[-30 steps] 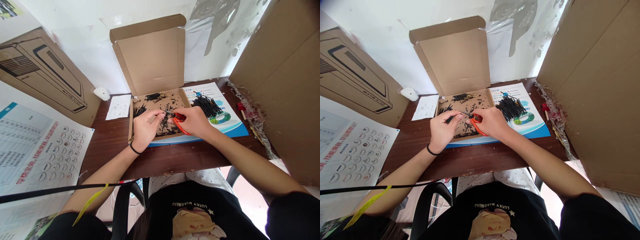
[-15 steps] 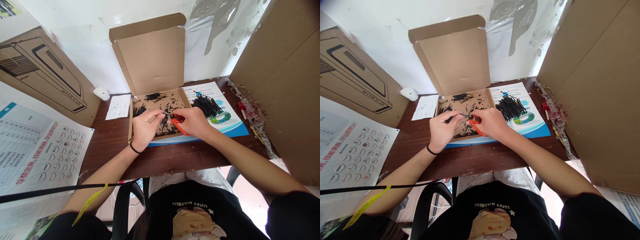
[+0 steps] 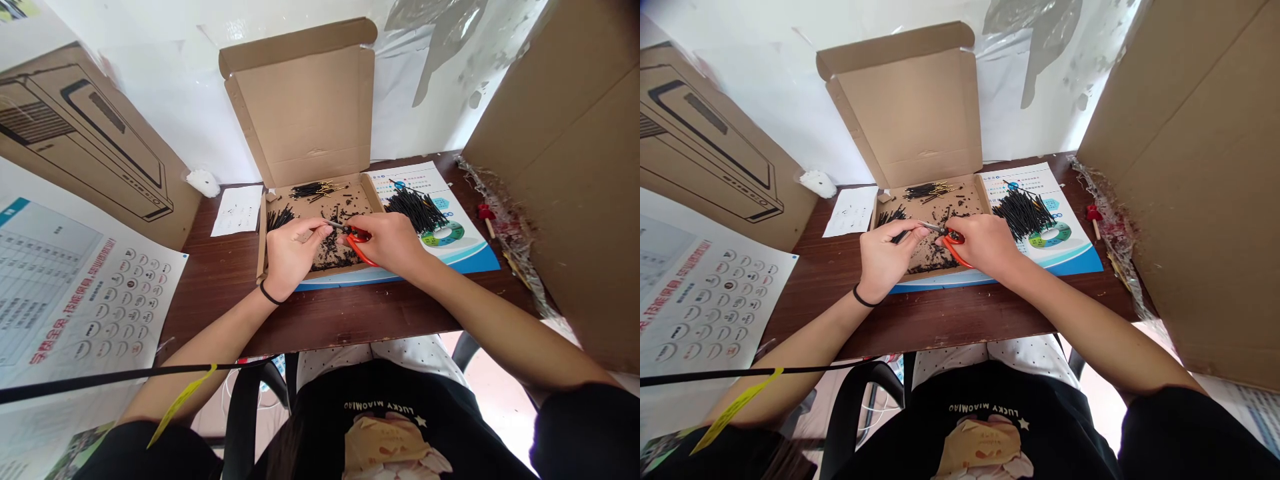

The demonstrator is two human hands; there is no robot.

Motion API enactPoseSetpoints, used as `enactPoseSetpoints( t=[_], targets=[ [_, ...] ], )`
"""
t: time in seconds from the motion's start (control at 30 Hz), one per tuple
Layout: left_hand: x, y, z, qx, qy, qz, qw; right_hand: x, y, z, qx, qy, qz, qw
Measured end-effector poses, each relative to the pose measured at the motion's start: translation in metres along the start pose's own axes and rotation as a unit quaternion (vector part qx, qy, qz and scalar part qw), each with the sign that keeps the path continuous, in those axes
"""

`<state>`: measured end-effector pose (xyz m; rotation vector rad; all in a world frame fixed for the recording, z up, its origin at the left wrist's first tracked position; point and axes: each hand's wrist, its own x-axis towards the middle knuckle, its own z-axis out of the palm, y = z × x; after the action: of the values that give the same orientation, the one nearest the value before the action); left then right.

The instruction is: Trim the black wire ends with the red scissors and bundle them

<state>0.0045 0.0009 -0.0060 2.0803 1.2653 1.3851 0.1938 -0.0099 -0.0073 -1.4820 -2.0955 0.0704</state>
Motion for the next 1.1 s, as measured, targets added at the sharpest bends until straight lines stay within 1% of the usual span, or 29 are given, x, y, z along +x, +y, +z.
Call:
enactPoseSetpoints(
  t=[0.2,0.3,0.37,0.43,0.47,0.53,0.6,0.67,0.7,0.73,0.8,0.9,1.0,1.07,1.1],
  targets=[
    [-0.001,-0.002,0.001,0.001,-0.010,-0.011,1.000,0.000,0.002,0.001,-0.019,0.001,-0.014,1.000],
    [-0.001,-0.001,0.000,-0.002,-0.017,-0.018,1.000,0.001,0.002,-0.001,-0.004,-0.003,0.016,1.000],
    [-0.001,0.001,0.000,-0.007,-0.018,-0.024,1.000,0.002,0.001,-0.003,0.046,-0.003,0.057,0.997],
    [0.000,0.003,-0.001,-0.026,-0.020,-0.035,0.999,0.003,0.000,-0.004,0.139,-0.002,0.093,0.986],
    [0.000,0.004,0.000,-0.047,-0.023,-0.046,0.998,0.004,-0.001,-0.004,0.196,-0.003,0.105,0.975],
    [0.001,0.005,0.001,-0.119,-0.035,-0.089,0.988,0.005,-0.002,-0.003,0.315,-0.010,0.122,0.941],
    [0.001,0.004,0.004,-0.215,-0.048,-0.145,0.965,0.007,-0.005,-0.001,0.426,-0.034,0.131,0.894],
    [0.001,0.004,0.007,-0.295,-0.055,-0.199,0.933,0.008,-0.008,0.003,0.510,-0.059,0.137,0.847],
    [0.001,0.003,0.009,-0.319,-0.056,-0.219,0.920,0.008,-0.009,0.006,0.537,-0.066,0.139,0.830],
    [0.000,0.004,0.010,-0.332,-0.055,-0.237,0.911,0.008,-0.010,0.008,0.551,-0.068,0.143,0.819],
    [0.000,0.006,0.011,-0.337,-0.045,-0.270,0.901,0.007,-0.012,0.011,0.553,-0.060,0.153,0.817],
    [0.002,0.010,0.011,-0.339,-0.018,-0.309,0.889,0.007,-0.013,0.011,0.525,-0.035,0.162,0.835],
    [0.008,0.010,0.007,-0.363,0.020,-0.324,0.873,0.007,-0.011,0.009,0.508,-0.024,0.158,0.846],
    [0.012,0.005,0.004,-0.354,0.046,-0.315,0.879,0.007,-0.010,0.008,0.509,-0.026,0.155,0.846],
    [0.013,0.002,0.002,-0.334,0.047,-0.304,0.891,0.007,-0.009,0.008,0.514,-0.028,0.153,0.844]
  ],
)
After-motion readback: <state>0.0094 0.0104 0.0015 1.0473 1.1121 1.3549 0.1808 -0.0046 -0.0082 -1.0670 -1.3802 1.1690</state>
